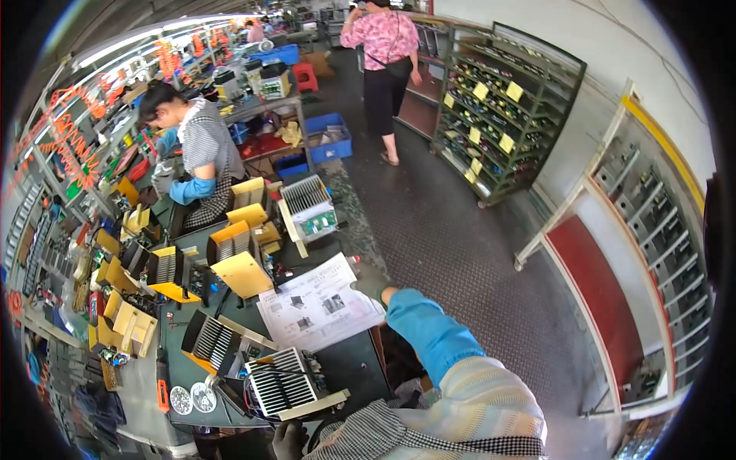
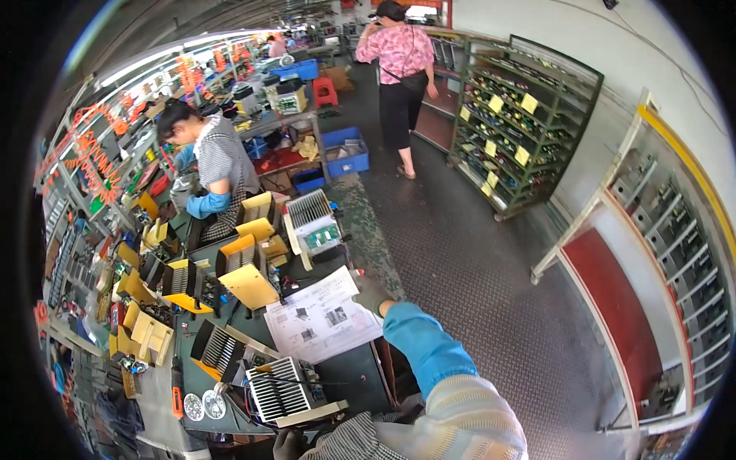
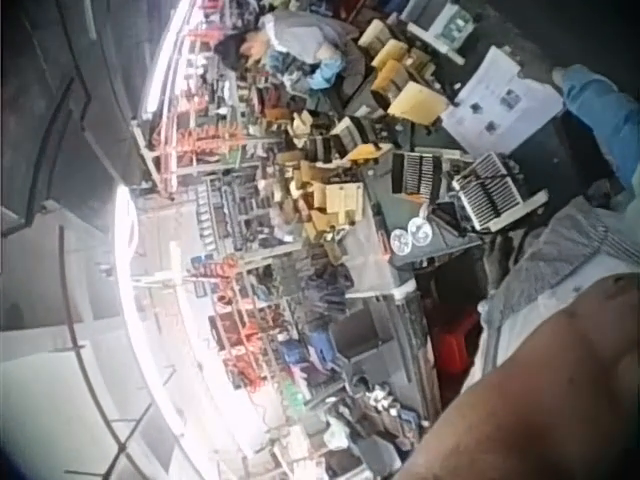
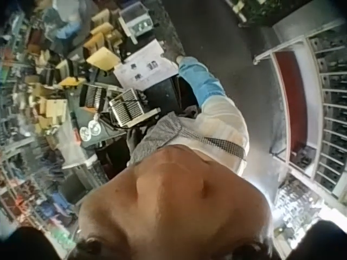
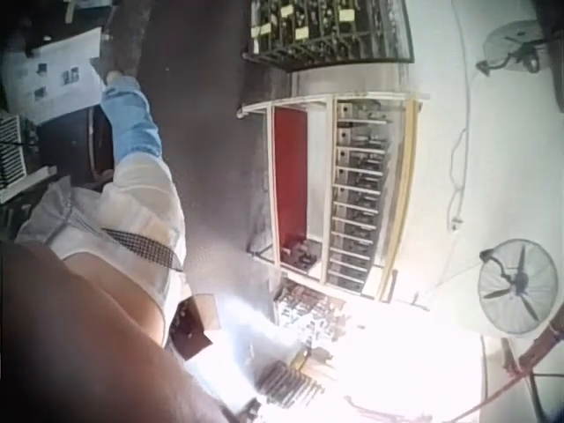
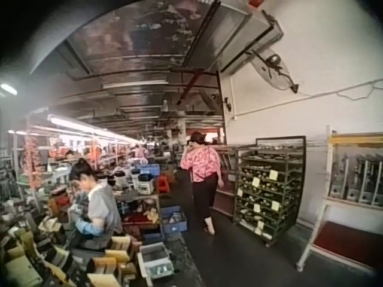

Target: The person fastens screws into a metal casing using an electric screwdriver, reads through instruction sheets, and attaches a cylindrical component to the frame, wiping it with a cloth and holding up the assembly for a colleague.

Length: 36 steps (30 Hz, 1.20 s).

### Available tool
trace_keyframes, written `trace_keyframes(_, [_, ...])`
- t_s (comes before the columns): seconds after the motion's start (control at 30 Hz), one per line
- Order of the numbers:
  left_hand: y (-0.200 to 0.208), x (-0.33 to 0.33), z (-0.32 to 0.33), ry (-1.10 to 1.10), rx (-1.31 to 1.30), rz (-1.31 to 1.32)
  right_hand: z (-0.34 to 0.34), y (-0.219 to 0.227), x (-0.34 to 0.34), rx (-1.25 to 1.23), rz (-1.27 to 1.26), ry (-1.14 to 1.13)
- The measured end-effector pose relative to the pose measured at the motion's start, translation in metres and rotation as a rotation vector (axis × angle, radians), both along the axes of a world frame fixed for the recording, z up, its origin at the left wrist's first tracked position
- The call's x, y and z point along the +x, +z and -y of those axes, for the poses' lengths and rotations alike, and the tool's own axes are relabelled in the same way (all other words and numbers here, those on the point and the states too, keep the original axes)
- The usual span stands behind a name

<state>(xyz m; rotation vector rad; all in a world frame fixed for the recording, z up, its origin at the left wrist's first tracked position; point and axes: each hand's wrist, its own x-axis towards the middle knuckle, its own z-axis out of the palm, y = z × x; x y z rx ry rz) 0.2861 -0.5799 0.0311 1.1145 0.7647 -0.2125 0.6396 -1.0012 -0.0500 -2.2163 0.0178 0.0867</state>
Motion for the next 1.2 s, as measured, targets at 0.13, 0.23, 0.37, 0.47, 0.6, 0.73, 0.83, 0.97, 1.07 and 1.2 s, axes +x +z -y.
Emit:
trace_keyframes(0.13, [0.004,-0.004,0.006,-0.511,0.886,0.583,-0.028,0.03,0.003,-0.093,-0.098,0.051])
trace_keyframes(0.23, [0.004,0.005,0.013,-0.201,0.125,0.064,-0.031,0.051,-0.009,-0.242,-0.01,-0.009])
trace_keyframes(0.37, [0.009,0.0,0.015,-0.214,0.314,0.188,-0.028,0.073,-0.027,-0.274,0.102,-0.144])
trace_keyframes(0.47, [0.013,0.001,0.019,0.005,0.073,-0.007,-0.01,0.078,-0.047,-0.258,0.061,-0.181])
trace_keyframes(0.6, [0.008,0.001,0.025,-0.018,0.084,0.028,0.021,0.033,-0.084,-0.252,0.085,-0.331])
trace_keyframes(0.73, [0.014,-0.001,0.036,-0.075,0.092,0.031,0.031,0.044,-0.104,-0.143,-0.221,-0.282])
trace_keyframes(0.83, [0.008,-0.007,0.031,-0.184,0.077,0.095,0.028,0.037,-0.103,-0.131,-0.154,-0.251])
trace_keyframes(0.97, [0.013,-0.015,0.046,-0.105,0.099,0.056,0.013,0.03,-0.096,-0.119,-0.11,-0.176])
trace_keyframes(1.07, [0.02,-0.028,0.054,-0.019,0.106,0.009,0.007,0.031,-0.09,-0.107,-0.163,-0.177])
trace_keyframes(1.2, [0.006,-0.045,0.049,0.051,0.08,0.012,0.004,0.029,-0.093,-0.158,-0.116,-0.247])
